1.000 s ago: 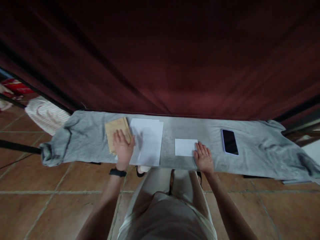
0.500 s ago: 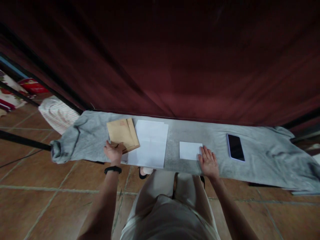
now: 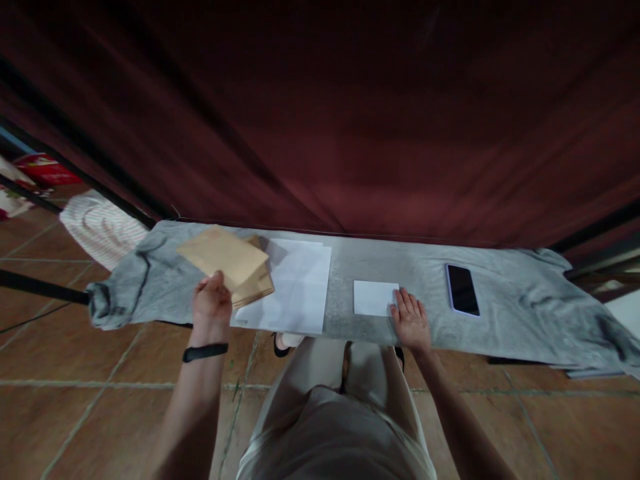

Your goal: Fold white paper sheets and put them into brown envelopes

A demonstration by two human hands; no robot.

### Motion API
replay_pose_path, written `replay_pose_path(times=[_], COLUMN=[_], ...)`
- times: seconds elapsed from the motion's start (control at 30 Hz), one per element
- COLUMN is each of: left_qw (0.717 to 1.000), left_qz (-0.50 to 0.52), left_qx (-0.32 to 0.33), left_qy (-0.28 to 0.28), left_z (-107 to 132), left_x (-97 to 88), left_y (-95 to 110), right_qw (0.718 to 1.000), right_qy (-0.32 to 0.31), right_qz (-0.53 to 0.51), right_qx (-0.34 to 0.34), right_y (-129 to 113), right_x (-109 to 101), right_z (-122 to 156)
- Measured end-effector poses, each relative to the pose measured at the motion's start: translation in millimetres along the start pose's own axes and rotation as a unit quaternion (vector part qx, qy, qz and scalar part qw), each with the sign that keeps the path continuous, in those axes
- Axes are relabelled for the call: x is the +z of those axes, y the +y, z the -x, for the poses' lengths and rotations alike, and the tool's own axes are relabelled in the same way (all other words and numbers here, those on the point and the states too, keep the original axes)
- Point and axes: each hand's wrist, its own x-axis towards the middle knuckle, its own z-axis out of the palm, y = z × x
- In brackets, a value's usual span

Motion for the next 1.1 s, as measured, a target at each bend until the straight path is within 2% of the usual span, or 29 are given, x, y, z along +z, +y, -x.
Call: replay_pose_path(times=[0.1, 0.2, 0.3, 0.37, 0.43, 0.47, 0.53, 0.6, 0.67, 0.8, 0.93, 1.0, 1.1], left_qw=[0.992, 0.94, 0.908, 0.899, 0.901, 0.903, 0.902, 0.896, 0.89, 0.885, 0.871, 0.865, 0.859], left_qz=[0.078, 0.227, 0.254, 0.246, 0.232, 0.224, 0.211, 0.205, 0.203, 0.193, 0.186, 0.192, 0.195], left_qx=[-0.073, -0.21, -0.276, -0.298, -0.297, -0.292, -0.286, -0.289, -0.293, -0.305, -0.324, -0.335, -0.35], left_qy=[-0.074, -0.148, -0.19, -0.203, -0.215, -0.223, -0.246, -0.267, -0.282, -0.294, -0.32, -0.319, -0.318], left_z=[45.0, 100.7, 148.2, 170.5, 186.4, 192.8, 203.3, 211.1, 215.8, 215.4, 210.8, 211.1, 215.8], left_x=[37.6, 76.2, 102.5, 112.5, 118.5, 120.4, 122.5, 122.5, 120.8, 116.1, 114.7, 114.7, 113.9], left_y=[-1.9, -11.8, -25.5, -34.7, -42.2, -45.1, -48.9, -51.0, -52.8, -58.9, -65.6, -66.3, -62.8], right_qw=[1.0, 1.0, 0.996, 0.982, 0.942, 0.906, 0.804, 0.708, 0.652, 0.589, 0.536, 0.53, 0.556], right_qy=[-0.005, -0.002, 0.019, 0.023, 0.014, 0.0, -0.064, -0.114, -0.13, -0.139, -0.15, -0.155, -0.172], right_qz=[-0.004, -0.02, -0.085, -0.184, -0.322, -0.4, -0.554, -0.654, -0.696, -0.73, -0.769, -0.772, -0.751], right_qx=[0.003, 0.008, 0.019, 0.04, 0.097, 0.137, 0.206, 0.24, 0.272, 0.318, 0.314, 0.315, 0.312], right_y=[-0.8, -2.4, -11.4, -25.4, -45.1, -56.1, -76.7, -92.3, -101.3, -105.1, -103.0, -102.3, -102.0], right_x=[-3.4, -11.1, -23.6, -32.8, -40.6, -43.6, -47.9, -50.5, -52.4, -57.9, -66.6, -70.2, -72.7], right_z=[-0.7, -2.5, -5.4, -8.3, -12.3, -14.9, -20.5, -25.7, -28.9, -28.1, -24.8, -24.1, -24.6])
